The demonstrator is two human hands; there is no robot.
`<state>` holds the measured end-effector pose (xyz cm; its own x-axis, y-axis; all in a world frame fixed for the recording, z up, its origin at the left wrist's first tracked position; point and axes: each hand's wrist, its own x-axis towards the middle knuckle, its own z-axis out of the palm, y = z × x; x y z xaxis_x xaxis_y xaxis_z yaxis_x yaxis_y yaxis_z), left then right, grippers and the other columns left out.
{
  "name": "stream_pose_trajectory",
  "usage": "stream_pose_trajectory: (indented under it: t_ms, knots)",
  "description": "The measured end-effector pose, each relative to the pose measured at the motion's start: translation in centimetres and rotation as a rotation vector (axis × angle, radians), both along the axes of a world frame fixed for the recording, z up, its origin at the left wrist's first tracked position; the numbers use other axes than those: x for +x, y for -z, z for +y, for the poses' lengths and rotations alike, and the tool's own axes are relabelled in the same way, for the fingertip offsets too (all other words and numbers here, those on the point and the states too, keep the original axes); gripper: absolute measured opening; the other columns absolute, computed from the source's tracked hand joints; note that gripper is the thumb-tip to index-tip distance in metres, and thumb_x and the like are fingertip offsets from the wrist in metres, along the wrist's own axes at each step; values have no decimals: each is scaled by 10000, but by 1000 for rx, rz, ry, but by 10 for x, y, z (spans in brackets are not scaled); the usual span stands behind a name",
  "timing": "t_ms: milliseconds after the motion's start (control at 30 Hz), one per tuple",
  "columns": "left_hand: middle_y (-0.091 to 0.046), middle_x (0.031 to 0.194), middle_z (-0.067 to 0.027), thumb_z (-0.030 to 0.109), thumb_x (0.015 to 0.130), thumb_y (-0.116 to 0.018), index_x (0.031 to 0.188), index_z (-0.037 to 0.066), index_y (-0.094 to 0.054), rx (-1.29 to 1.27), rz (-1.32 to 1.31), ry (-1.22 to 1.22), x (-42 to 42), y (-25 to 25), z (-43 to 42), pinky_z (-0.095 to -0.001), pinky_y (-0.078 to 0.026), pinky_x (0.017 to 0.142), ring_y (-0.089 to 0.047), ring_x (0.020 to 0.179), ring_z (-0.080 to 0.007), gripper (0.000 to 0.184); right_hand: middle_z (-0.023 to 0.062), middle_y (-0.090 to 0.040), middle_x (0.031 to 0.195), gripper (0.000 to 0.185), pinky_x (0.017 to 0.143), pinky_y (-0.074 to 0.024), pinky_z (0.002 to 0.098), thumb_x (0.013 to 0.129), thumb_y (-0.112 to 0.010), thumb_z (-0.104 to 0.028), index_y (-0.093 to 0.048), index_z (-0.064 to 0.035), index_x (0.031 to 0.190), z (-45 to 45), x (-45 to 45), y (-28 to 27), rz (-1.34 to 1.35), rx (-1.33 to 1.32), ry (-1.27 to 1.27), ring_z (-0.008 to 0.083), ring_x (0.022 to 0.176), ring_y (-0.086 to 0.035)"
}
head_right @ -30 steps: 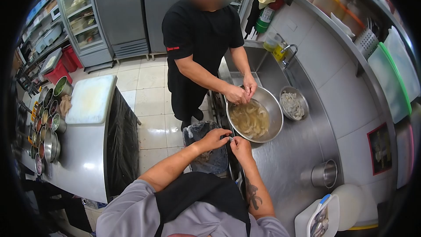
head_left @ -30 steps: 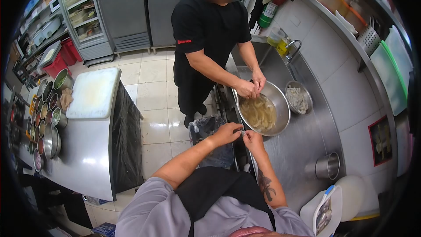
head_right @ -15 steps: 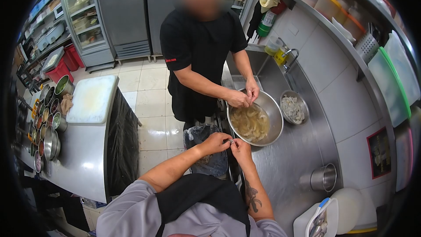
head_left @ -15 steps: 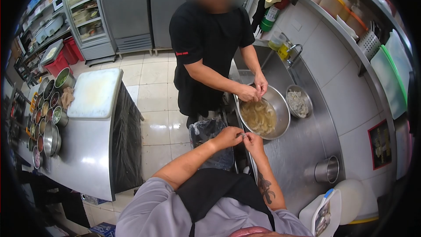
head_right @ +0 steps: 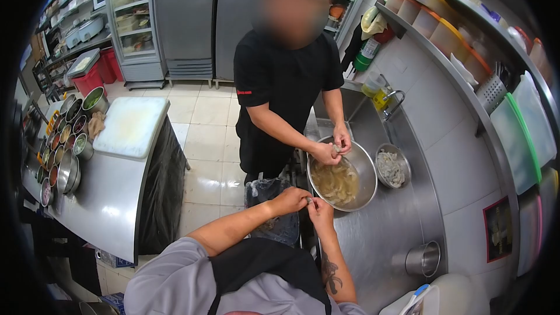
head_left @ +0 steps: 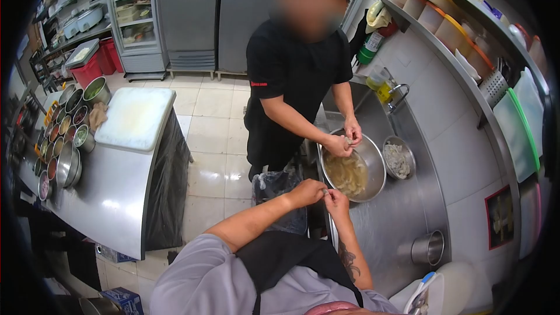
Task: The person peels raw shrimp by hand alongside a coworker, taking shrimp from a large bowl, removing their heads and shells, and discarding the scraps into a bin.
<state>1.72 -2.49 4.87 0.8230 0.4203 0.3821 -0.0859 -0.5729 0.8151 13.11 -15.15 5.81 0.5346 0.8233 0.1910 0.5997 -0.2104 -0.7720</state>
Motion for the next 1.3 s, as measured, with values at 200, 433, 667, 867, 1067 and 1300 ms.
stream_pose_trajectory:
  t_ms: [200,433,667,867,1067,1300]
  knots:
    - [-631,724,-221,66,773,-520,877,3,-682,-78,-51,-59,-6,3,4,-420,-509,635,-652,695,-376,202,61,-679,750,168,632,-487,251,902,-566,-92,-668,36,942,-1,-9,-11,116,44,-1,98,677,-622]
    - [-693,775,-103,54,819,-527,940,-5,-681,-260,-96,4,0,25,11,-281,-502,650,-648,709,-131,205,22,-675,787,194,522,-446,204,948,-562,-146,-669,6,1007,5,4,1,274,174,9,49,561,-528]
    - [-542,759,63,55,866,-589,1091,-4,-611,-561,-54,-16,9,25,7,-172,-405,596,-459,651,-9,233,27,-689,826,220,514,-445,199,943,-581,-146,-637,29,1065,7,4,-3,559,119,125,40,575,-531]
    - [-601,801,21,82,903,-590,1053,-6,-629,-577,-55,-36,15,47,14,-187,-436,612,-508,665,-22,178,14,-684,821,205,513,-445,198,945,-583,-142,-647,19,1056,4,2,-4,552,129,135,37,574,-526]
    - [-666,826,-24,98,893,-584,1084,-31,-650,-738,-9,53,14,16,8,-216,-479,641,-576,692,-58,241,19,-689,869,204,551,-464,190,951,-578,-156,-656,-9,1068,5,3,1,591,103,83,37,625,-541]
    - [-671,802,-18,68,878,-517,1017,-42,-683,-742,44,73,11,7,10,-210,-484,648,-583,692,-64,242,-12,-653,769,172,526,-414,191,939,-586,-130,-673,-2,1013,6,-4,0,550,125,81,31,578,-509]
